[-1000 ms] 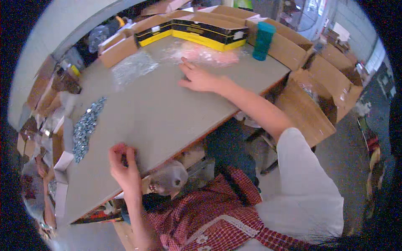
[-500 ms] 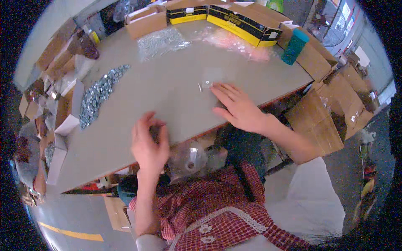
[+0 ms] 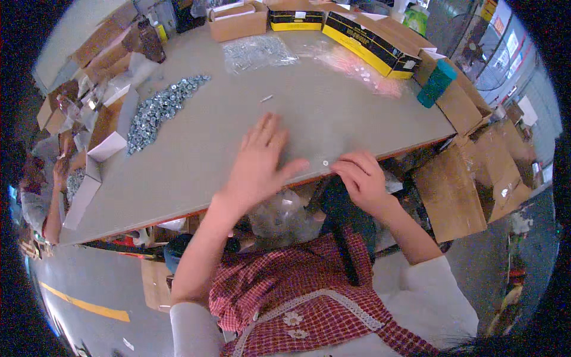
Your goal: Packaging small metal hardware parts into a plastic bag.
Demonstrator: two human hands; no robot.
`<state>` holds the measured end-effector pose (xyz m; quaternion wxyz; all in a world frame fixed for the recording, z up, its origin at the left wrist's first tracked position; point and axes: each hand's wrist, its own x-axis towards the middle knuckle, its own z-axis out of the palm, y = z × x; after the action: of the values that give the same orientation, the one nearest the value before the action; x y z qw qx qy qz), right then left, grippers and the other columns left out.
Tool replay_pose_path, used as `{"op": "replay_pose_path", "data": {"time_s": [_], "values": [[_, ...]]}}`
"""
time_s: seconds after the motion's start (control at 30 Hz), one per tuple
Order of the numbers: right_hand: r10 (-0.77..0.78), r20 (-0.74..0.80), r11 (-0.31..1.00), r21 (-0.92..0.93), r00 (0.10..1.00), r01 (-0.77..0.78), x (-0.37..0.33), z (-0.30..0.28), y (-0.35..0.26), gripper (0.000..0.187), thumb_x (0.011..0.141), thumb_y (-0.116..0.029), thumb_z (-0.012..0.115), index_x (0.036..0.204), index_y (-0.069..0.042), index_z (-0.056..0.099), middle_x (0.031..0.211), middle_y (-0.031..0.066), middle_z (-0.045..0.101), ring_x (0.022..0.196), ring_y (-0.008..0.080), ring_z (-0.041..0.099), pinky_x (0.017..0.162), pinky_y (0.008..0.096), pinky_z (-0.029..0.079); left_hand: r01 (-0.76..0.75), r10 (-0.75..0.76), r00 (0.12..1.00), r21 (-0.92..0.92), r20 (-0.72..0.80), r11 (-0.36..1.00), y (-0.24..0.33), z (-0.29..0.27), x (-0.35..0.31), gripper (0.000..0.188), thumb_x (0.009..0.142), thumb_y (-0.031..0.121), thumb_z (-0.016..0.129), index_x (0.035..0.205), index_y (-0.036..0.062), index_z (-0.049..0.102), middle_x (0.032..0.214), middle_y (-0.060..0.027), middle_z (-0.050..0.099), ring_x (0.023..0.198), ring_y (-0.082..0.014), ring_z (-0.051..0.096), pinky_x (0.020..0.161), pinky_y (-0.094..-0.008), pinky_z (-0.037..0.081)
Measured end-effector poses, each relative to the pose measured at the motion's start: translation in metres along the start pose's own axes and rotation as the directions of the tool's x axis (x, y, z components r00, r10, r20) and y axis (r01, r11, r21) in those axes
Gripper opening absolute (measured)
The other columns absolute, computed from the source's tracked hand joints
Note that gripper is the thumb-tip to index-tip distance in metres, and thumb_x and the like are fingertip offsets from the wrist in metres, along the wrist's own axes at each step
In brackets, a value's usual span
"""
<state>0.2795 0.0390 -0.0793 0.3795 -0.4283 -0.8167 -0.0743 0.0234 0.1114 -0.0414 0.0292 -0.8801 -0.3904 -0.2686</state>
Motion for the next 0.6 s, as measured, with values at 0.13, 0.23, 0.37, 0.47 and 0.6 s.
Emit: {"op": "replay_pose_path", "data": {"time_s": [0.13, 0.23, 0.37, 0.47, 0.6], "values": [[0.132, -0.018, 0.973, 0.192, 0.991, -0.126, 0.013, -0.005, -0.033, 0.016, 0.084, -0.010, 0.069, 0.100, -0.007, 0.069, 0.093, 0.0107, 0.066, 0.087, 0.0327, 0.063, 0.079, 0.0404, 0.051, -0.096, 0.101, 0.995, -0.349, -0.004, 0.932, 0.044, -0.015, -0.025, 0.044, 0.085, 0.025, 0.070, 0.122, 0.0024, 0.058, 0.126, -0.0192, 0.058, 0.119, -0.0375, 0.052, 0.099, -0.0432, 0.043], [0.032, 0.000, 0.970, 0.239, 0.999, -0.031, 0.028, -0.014, -0.053, 0.018, 0.085, -0.009, 0.069, 0.103, -0.007, 0.068, 0.093, 0.0113, 0.067, 0.083, 0.0304, 0.064, 0.076, 0.0373, 0.052, 0.111, -0.108, 0.993, -0.525, 0.035, 0.844, 0.061, -0.023, -0.039, 0.026, 0.083, 0.012, 0.070, 0.108, 0.0039, 0.064, 0.102, -0.0158, 0.066, 0.093, -0.0336, 0.064, 0.079, -0.0404, 0.052], [0.365, 0.085, 0.801, 0.480, 0.927, -0.359, 0.037, -0.019, -0.066, 0.024, 0.085, -0.008, 0.068, 0.109, -0.007, 0.064, 0.096, 0.0127, 0.068, 0.088, 0.0319, 0.065, 0.077, 0.0404, 0.053, 0.244, -0.291, 0.956, -0.598, 0.019, 0.763, 0.061, -0.031, -0.050, 0.015, 0.082, 0.006, 0.067, 0.097, 0.0058, 0.068, 0.086, -0.0120, 0.067, 0.076, -0.0324, 0.065, 0.067, -0.0409, 0.053], [0.218, 0.103, 0.918, 0.315, 0.970, -0.240, 0.041, -0.020, -0.074, 0.025, 0.085, -0.009, 0.067, 0.109, -0.007, 0.062, 0.095, 0.0121, 0.067, 0.089, 0.0318, 0.066, 0.078, 0.0408, 0.053, 0.142, -0.182, 0.980, -0.370, -0.075, 0.918, 0.066, -0.041, -0.055, 0.017, 0.081, 0.005, 0.067, 0.098, 0.0054, 0.068, 0.088, -0.0122, 0.068, 0.078, -0.0323, 0.065, 0.069, -0.0415, 0.053], [0.092, 0.146, 0.955, 0.267, 0.985, -0.129, 0.047, -0.021, -0.085, 0.026, 0.085, -0.010, 0.067, 0.110, -0.008, 0.060, 0.094, 0.0112, 0.067, 0.087, 0.0312, 0.067, 0.079, 0.0399, 0.053, 0.094, -0.157, 0.973, -0.331, -0.169, 0.939, 0.068, -0.048, -0.064, 0.019, 0.080, 0.004, 0.067, 0.099, 0.0052, 0.068, 0.090, -0.0126, 0.068, 0.081, -0.0323, 0.065, 0.071, -0.0415, 0.053]]}}
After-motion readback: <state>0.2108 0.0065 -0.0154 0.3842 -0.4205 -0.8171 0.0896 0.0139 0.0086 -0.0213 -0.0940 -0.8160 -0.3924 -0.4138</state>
